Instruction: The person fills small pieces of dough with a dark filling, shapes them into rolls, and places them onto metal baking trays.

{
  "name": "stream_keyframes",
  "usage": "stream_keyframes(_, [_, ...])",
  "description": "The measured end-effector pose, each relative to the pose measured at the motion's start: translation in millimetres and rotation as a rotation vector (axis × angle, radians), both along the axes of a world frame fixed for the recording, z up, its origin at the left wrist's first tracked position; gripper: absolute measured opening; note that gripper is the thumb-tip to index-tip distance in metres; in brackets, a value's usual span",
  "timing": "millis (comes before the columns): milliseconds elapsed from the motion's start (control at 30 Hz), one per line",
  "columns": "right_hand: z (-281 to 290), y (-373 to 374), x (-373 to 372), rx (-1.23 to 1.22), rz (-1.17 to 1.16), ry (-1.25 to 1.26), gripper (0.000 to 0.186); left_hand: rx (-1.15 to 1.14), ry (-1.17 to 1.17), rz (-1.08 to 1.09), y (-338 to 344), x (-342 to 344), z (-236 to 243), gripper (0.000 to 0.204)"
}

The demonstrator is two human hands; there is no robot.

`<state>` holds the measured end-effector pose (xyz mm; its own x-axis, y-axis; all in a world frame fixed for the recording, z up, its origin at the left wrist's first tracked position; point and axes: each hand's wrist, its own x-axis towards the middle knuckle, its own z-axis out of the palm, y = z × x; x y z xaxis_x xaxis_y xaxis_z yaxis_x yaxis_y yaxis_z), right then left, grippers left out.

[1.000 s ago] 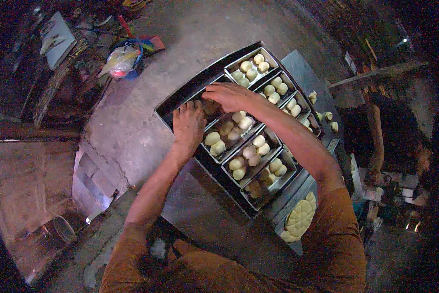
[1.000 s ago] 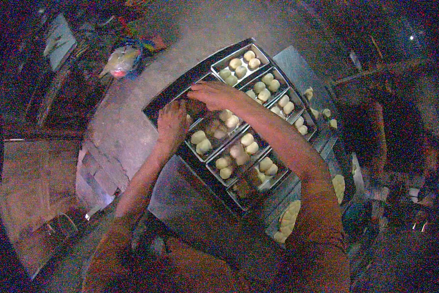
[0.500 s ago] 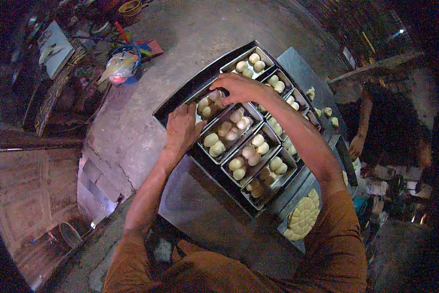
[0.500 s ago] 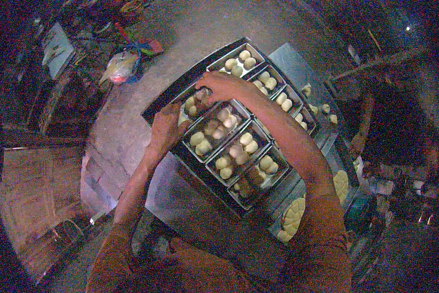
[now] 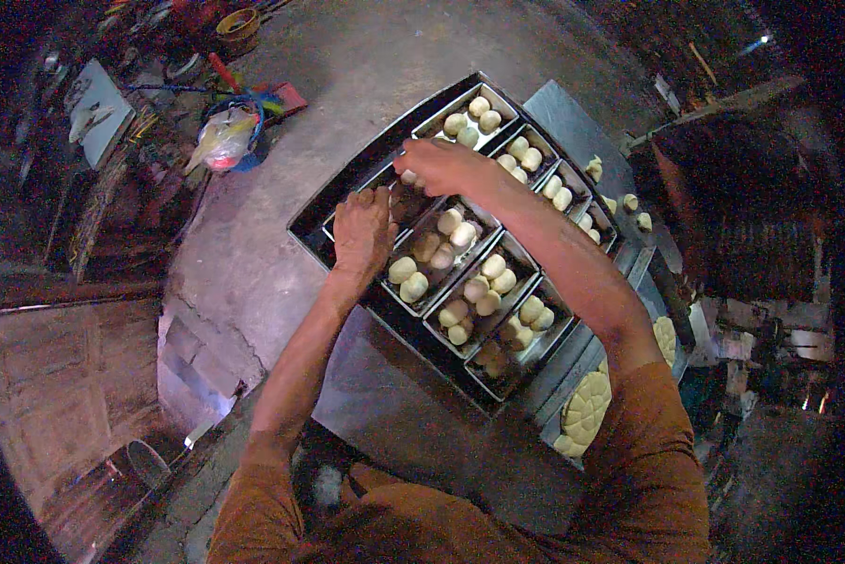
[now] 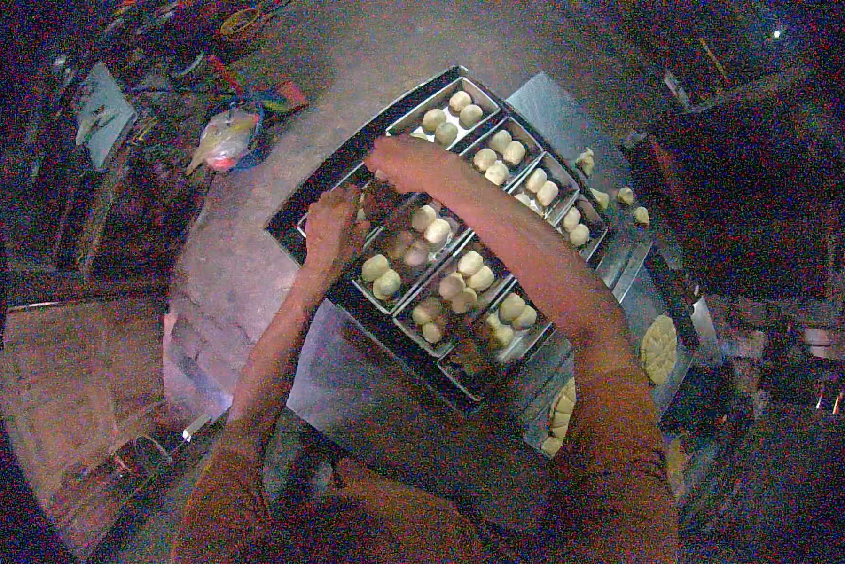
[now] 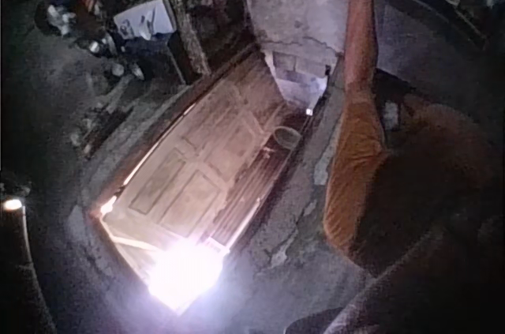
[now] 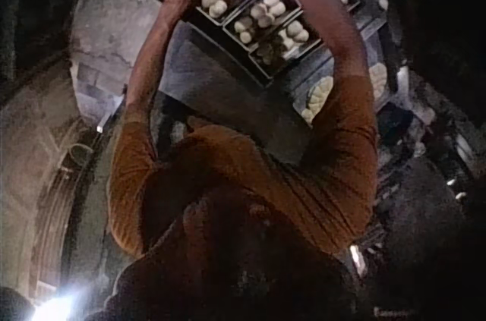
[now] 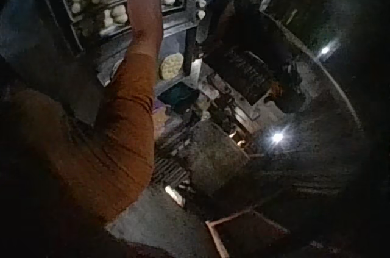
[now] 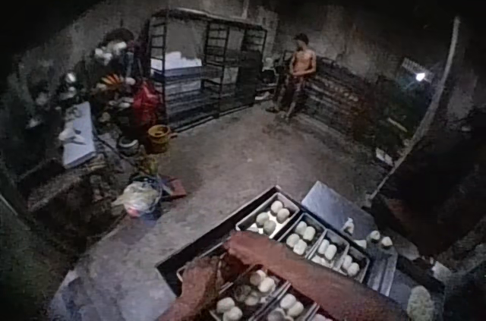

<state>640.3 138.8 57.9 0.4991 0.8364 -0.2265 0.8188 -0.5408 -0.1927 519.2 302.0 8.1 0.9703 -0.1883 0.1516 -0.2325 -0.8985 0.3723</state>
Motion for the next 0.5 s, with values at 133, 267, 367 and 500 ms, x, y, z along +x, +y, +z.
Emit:
stream_keyframes(133, [-27, -2, -6, -0.067, -0.042, -0.01, 0.06, 0.028, -0.063, 0.021, -8, 1, 3, 0.053])
stream_keyframes(267, [-4, 2, -11, -0.048, -0.062, 0.098, 0.06, 0.022, -0.007, 0.092, -8, 1, 12, 0.044])
stream_keyframes(367, [-27, -13, -26, 0.242, -0.083, -0.142, 0.046, -0.085, -0.034, 0.064, -6, 5, 3, 0.051])
stream_keyframes(500, [24, -9, -114, 0.575, -0.44, -0.148, 0.026, -0.404, -0.194, 0.05, 14, -4, 0, 0.035])
